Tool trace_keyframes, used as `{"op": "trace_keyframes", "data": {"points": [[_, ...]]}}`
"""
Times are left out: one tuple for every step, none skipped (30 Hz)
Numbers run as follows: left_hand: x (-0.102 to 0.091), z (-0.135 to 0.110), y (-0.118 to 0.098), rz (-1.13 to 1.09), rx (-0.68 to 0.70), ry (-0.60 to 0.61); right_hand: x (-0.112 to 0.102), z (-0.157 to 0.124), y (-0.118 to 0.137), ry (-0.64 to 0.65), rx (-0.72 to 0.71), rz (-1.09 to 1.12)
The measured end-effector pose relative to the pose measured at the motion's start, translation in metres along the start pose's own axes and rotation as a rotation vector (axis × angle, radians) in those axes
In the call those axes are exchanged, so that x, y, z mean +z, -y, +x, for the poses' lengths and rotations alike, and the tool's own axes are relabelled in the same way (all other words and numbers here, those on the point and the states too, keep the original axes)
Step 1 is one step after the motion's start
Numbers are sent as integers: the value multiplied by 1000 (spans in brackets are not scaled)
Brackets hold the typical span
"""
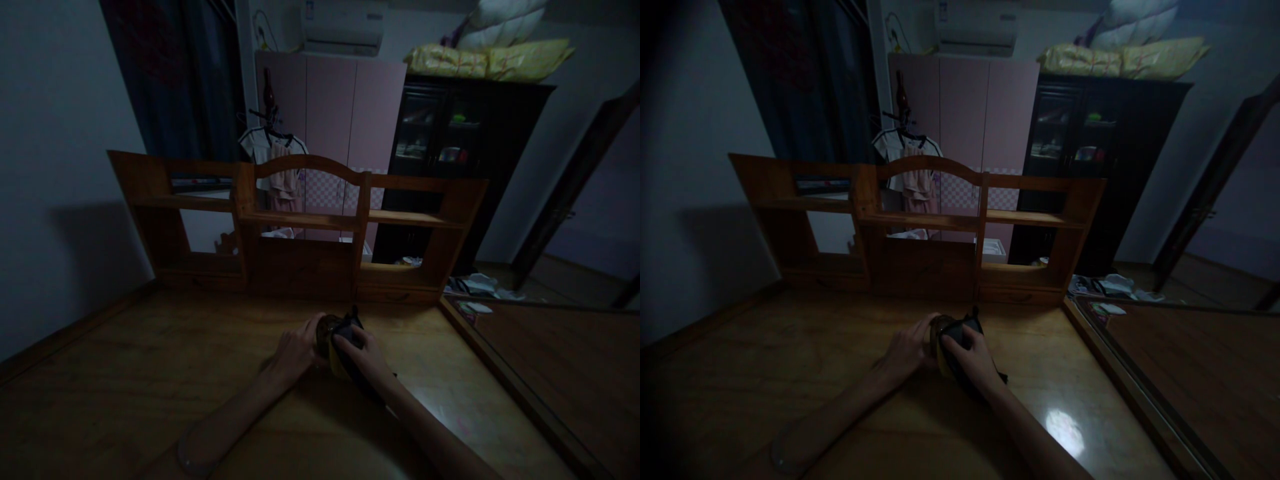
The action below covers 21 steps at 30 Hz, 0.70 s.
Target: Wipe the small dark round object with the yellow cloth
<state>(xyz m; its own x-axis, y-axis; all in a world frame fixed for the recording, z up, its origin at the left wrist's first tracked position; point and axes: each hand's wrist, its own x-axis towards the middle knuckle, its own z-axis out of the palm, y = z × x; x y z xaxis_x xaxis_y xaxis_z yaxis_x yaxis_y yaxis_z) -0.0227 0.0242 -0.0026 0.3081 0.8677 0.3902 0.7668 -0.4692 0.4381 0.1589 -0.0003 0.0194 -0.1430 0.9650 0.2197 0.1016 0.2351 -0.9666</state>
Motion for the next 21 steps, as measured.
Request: {"op": "trace_keyframes", "data": {"points": [[0,0,0,1,-8,5,0,0,0,3,-4,0],[0,0,0,4,-21,10,0,1,-1,9,-10,1],[0,-1,-1,7,-34,16,0,1,0,14,-15,3],[0,-1,-1,9,-45,22,0,1,0,17,-17,3],[0,-1,-2,11,-53,25,0,1,0,18,-18,-1],[-1,-1,-2,14,-57,26,0,1,1,18,-20,-10],[-1,-1,-3,19,-58,27,0,1,1,17,-23,-21],[-1,-1,-3,25,-58,28,0,1,2,20,-27,-34],[-1,-1,-3,33,-59,31,-1,1,2,26,-31,-46],[-1,-1,-2,42,-61,35,-1,1,2,33,-34,-54],[-1,-1,-2,52,-64,39,0,1,1,41,-36,-59],[0,-1,-1,61,-69,40,0,1,0,48,-35,-60],[0,0,-1,68,-75,37,0,1,-1,54,-35,-60],[1,0,0,74,-78,30,0,1,-2,56,-35,-59],[1,-1,0,77,-77,24,0,1,-3,53,-35,-59],[1,-1,1,75,-73,18,0,1,-3,51,-37,-59],[1,-1,1,69,-65,13,0,1,-3,53,-42,-59],[1,-1,1,58,-53,10,0,1,-3,55,-51,-58],[1,-1,1,48,-43,7,0,1,-2,57,-61,-59],[1,-1,1,38,-36,2,-1,0,-1,58,-71,-68],[1,-1,1,31,-33,-8,-1,-1,1,56,-79,-85]]}}
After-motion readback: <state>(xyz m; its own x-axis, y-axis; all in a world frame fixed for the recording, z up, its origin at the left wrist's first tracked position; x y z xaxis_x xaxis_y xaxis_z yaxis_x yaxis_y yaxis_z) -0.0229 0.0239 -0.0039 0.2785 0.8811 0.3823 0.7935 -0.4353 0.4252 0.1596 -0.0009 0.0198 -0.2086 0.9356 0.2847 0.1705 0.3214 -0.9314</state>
